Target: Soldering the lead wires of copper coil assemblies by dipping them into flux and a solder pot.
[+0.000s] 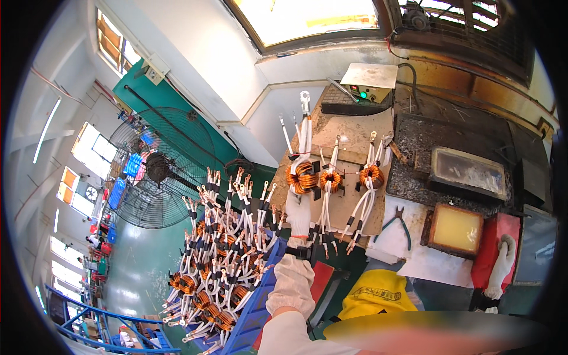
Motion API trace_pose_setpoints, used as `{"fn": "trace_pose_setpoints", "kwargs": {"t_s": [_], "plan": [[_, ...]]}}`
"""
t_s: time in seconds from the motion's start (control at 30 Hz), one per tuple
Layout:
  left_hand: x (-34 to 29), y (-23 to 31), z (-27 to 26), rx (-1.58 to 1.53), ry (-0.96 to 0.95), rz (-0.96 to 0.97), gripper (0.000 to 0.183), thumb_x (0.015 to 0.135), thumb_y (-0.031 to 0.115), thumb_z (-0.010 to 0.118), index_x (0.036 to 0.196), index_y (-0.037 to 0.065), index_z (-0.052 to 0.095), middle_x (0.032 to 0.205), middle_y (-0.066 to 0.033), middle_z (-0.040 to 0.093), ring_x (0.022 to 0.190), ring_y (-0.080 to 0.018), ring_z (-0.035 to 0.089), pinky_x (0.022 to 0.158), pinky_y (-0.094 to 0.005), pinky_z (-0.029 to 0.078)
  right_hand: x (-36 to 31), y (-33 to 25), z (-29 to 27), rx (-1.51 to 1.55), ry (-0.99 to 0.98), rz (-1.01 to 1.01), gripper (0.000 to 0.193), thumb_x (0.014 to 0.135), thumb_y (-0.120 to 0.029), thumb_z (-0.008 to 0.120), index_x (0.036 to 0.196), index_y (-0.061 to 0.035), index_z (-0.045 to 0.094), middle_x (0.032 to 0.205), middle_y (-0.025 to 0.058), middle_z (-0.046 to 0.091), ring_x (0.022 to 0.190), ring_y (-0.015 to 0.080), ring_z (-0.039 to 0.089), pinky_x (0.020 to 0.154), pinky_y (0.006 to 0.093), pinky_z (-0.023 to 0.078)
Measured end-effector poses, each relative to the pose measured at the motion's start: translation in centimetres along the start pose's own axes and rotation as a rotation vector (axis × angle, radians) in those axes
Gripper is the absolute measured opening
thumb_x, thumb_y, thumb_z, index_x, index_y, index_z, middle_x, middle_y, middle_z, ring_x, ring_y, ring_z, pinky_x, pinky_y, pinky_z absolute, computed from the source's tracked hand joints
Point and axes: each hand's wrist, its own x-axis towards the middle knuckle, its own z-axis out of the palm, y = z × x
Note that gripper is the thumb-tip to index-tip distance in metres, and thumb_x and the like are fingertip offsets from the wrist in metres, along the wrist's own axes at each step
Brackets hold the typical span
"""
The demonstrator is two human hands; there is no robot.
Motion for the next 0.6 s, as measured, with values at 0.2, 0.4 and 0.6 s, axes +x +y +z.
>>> {"fn": "trace_pose_setpoints", "kwargs": {"t_s": [0.2,0.4,0.6], "plan": [[-3.5,4.9,-0.5,-0.005,-0.150,-0.036,0.030,0.089,0.000,0.056,0.120,-0.001,0.057,0.106,-0.0043,0.065,0.094,-0.0100,0.059,0.085,-0.0247,0.046,-0.8,-2.4,1.5,-0.052,-0.016,-0.029,0.023,0.099,-0.006,0.046,0.119,0.0003,0.058,0.113,0.0054,0.059,0.105,0.0139,0.056,0.096,0.0266,0.045],[-5.9,6.4,-1.0,-0.076,-0.311,-0.086,0.036,0.086,-0.005,0.052,0.122,-0.001,0.056,0.108,-0.0043,0.065,0.094,-0.0071,0.057,0.081,-0.0214,0.045,-1.1,-3.0,1.9,0.012,-0.012,-0.042,0.020,0.099,-0.005,0.046,0.114,-0.0008,0.059,0.111,0.0046,0.060,0.101,0.0127,0.056,0.092,0.0246,0.044],[-9.0,9.3,0.4,-0.088,-0.445,-0.133,0.036,0.087,-0.004,0.053,0.123,0.000,0.056,0.102,-0.0017,0.064,0.087,-0.0065,0.056,0.076,-0.0212,0.046,-5.0,-13.6,10.3,-0.059,-0.089,-0.171,0.021,0.095,-0.003,0.050,0.113,0.0007,0.060,0.107,0.0075,0.063,0.102,0.0157,0.059,0.092,0.0277,0.046]]}}
